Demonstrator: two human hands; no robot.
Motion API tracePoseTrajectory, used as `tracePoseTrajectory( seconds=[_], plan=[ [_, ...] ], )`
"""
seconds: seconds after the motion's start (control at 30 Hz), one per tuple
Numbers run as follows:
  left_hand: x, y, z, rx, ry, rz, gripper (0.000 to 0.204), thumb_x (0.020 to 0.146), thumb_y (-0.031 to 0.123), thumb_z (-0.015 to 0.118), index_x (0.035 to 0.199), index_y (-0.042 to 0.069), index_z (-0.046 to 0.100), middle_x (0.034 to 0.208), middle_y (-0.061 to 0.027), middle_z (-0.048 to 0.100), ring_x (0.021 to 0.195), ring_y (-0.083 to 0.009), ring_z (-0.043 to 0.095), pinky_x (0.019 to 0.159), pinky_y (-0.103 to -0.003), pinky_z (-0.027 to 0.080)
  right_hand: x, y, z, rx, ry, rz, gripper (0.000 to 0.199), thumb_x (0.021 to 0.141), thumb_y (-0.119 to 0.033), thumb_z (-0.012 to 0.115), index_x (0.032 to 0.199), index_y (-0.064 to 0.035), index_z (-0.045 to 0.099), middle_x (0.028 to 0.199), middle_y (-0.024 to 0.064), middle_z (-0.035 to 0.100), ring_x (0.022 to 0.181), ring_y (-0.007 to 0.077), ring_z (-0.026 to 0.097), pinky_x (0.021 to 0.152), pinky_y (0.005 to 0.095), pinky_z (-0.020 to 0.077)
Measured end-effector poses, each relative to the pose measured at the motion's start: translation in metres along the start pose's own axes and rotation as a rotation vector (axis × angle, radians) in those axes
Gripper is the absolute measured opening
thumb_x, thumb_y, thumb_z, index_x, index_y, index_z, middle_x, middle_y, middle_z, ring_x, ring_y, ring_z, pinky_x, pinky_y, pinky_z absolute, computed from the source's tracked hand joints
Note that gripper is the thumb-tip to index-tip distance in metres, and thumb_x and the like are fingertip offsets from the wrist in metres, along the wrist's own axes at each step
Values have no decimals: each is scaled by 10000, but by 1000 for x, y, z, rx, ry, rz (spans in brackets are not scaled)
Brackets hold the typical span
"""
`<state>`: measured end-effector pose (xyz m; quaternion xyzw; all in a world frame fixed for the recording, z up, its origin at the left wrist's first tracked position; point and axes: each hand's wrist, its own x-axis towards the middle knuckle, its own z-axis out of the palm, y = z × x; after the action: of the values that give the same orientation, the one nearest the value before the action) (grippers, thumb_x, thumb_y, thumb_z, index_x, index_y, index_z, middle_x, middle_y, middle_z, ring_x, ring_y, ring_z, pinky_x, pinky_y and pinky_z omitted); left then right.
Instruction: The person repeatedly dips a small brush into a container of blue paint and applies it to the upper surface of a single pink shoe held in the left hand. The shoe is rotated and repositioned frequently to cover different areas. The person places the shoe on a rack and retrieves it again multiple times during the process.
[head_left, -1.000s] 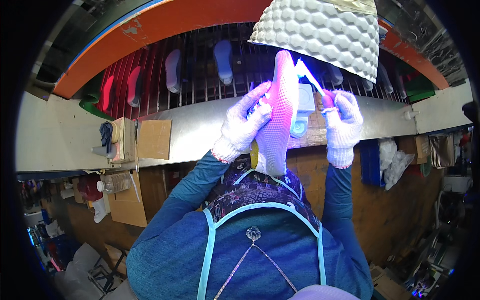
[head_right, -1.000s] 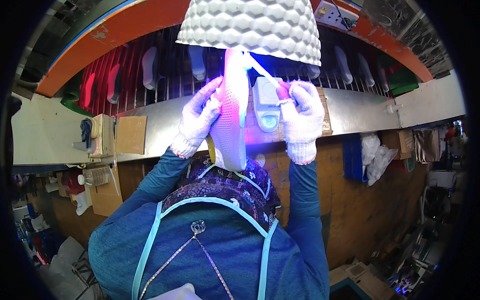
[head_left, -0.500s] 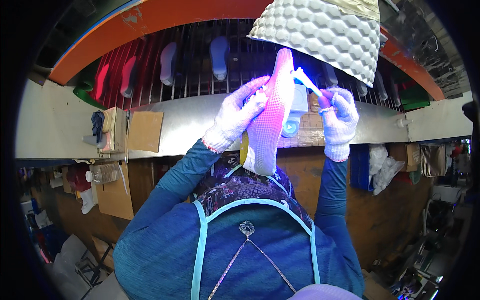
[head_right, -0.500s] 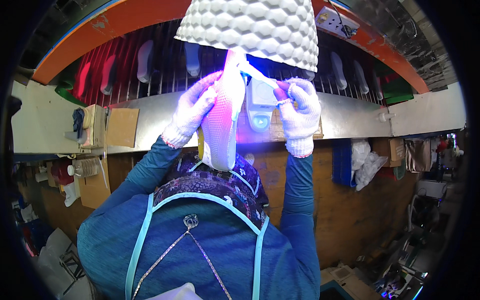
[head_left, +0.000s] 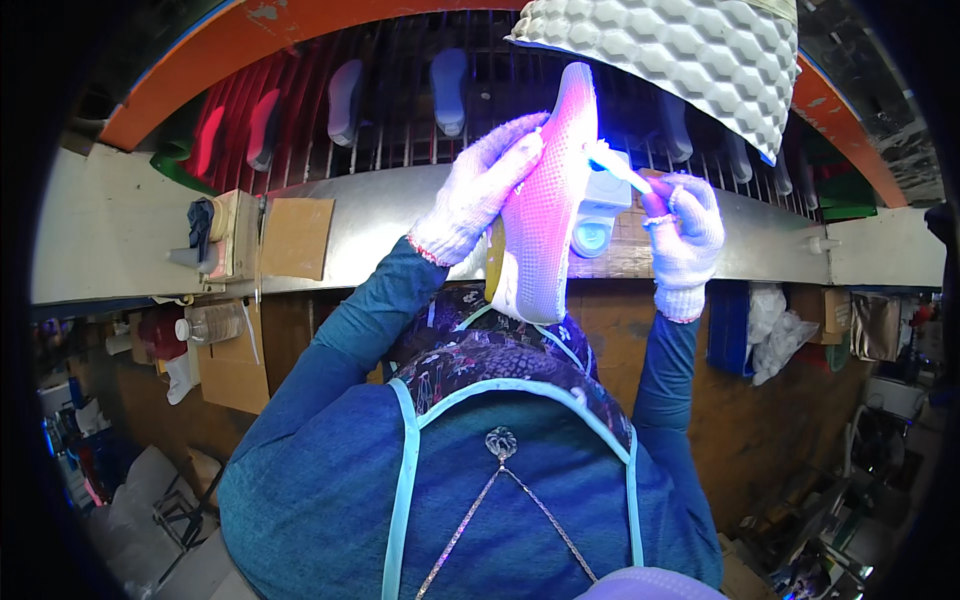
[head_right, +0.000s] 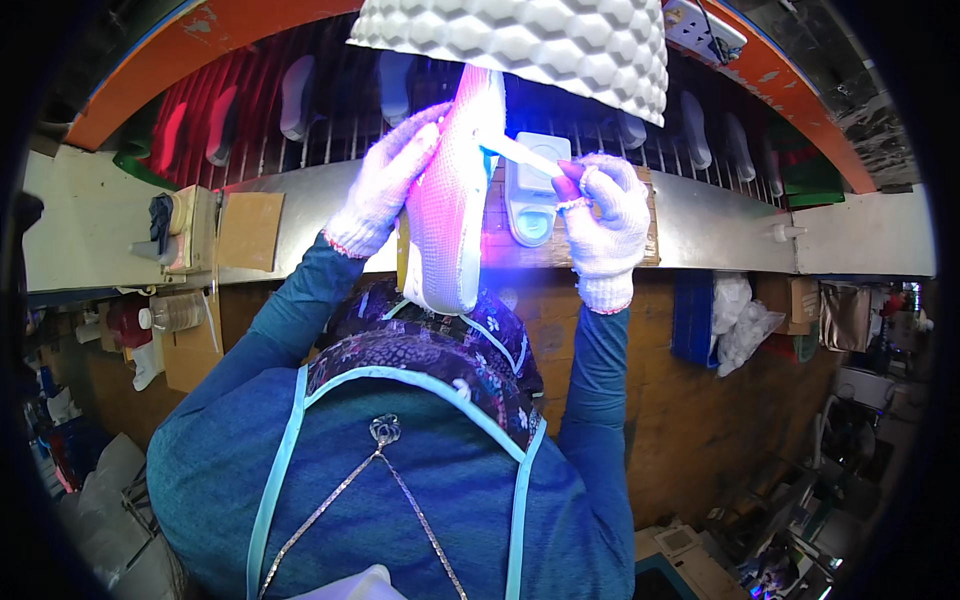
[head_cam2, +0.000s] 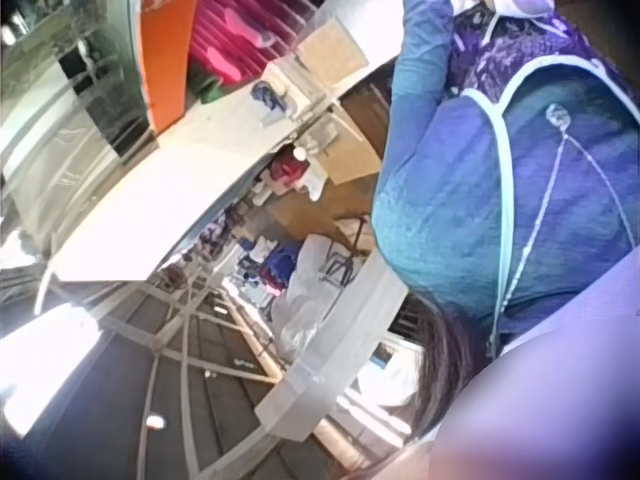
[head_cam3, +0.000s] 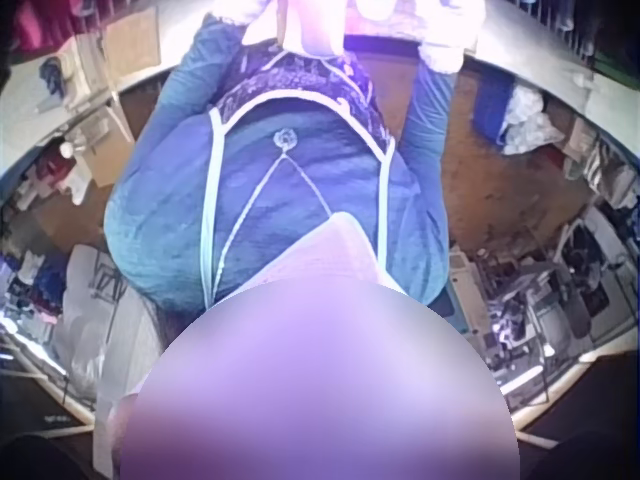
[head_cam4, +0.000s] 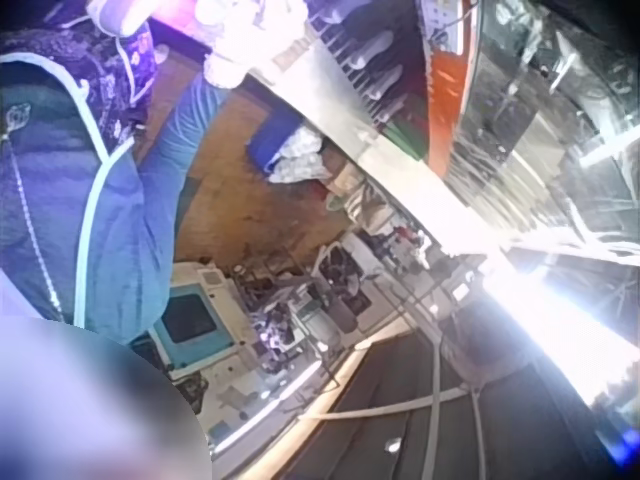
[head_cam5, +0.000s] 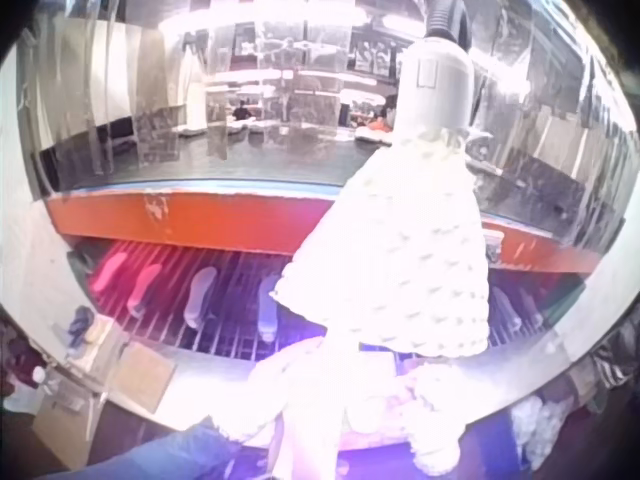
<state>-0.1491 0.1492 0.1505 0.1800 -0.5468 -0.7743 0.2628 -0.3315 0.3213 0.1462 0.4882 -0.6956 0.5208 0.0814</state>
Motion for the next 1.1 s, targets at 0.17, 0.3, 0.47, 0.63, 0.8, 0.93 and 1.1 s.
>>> tracePoseTrajectory(
  seconds=[0.17,0.3,0.47,0.63,0.8,0.93,1.1],
  plan=[
    [10,2,-4,52,12,28,486,991,309,603,1379,26,529,1275,-72,616,1137,-129,574,991,-272,455,-1,1,1,-76,-74,-17,169,773,-12,765,938,-20,732,973,75,639,862,183,626,694,284,511],
    [18,1,-11,132,32,71,496,998,351,581,1371,27,538,1268,-76,619,1141,-135,572,995,-277,446,-1,2,3,-47,-113,-7,157,788,7,748,943,1,721,984,82,627,858,162,625,659,259,530],
    [29,1,-16,128,49,93,497,999,362,576,1369,31,541,1256,-77,623,1135,-134,572,989,-276,446,-1,1,3,-100,-146,-56,158,784,3,752,940,-3,721,982,86,632,875,173,629,675,266,525],
    [34,5,-17,64,70,63,500,999,357,579,1374,29,534,1253,-76,621,1129,-131,576,988,-270,451,-7,-3,7,-57,-156,37,153,778,-56,773,924,-38,730,968,73,646,891,199,617,722,296,498],
    [35,12,-14,62,106,31,495,1000,342,583,1380,30,525,1264,-69,617,1134,-133,580,989,-268,458,-18,-6,7,-56,-143,-14,163,770,-67,792,916,-45,723,972,73,648,913,206,617,742,306,501],
    [31,16,-7,-12,102,-7,471,1007,322,575,1378,36,527,1289,-64,605,1150,-129,575,1003,-270,453,-14,-4,4,192,-204,-5,162,775,8,758,927,-7,703,1005,84,635,919,177,630,734,281,518],
    [30,10,2,-93,92,-31,450,1015,315,562,1369,39,533,1303,-53,595,1178,-132,564,1021,-276,451,1,0,17,214,-2,217,185,780,81,651,960,42,671,1017,70,617,877,112,603,714,233,495]
  ],
)
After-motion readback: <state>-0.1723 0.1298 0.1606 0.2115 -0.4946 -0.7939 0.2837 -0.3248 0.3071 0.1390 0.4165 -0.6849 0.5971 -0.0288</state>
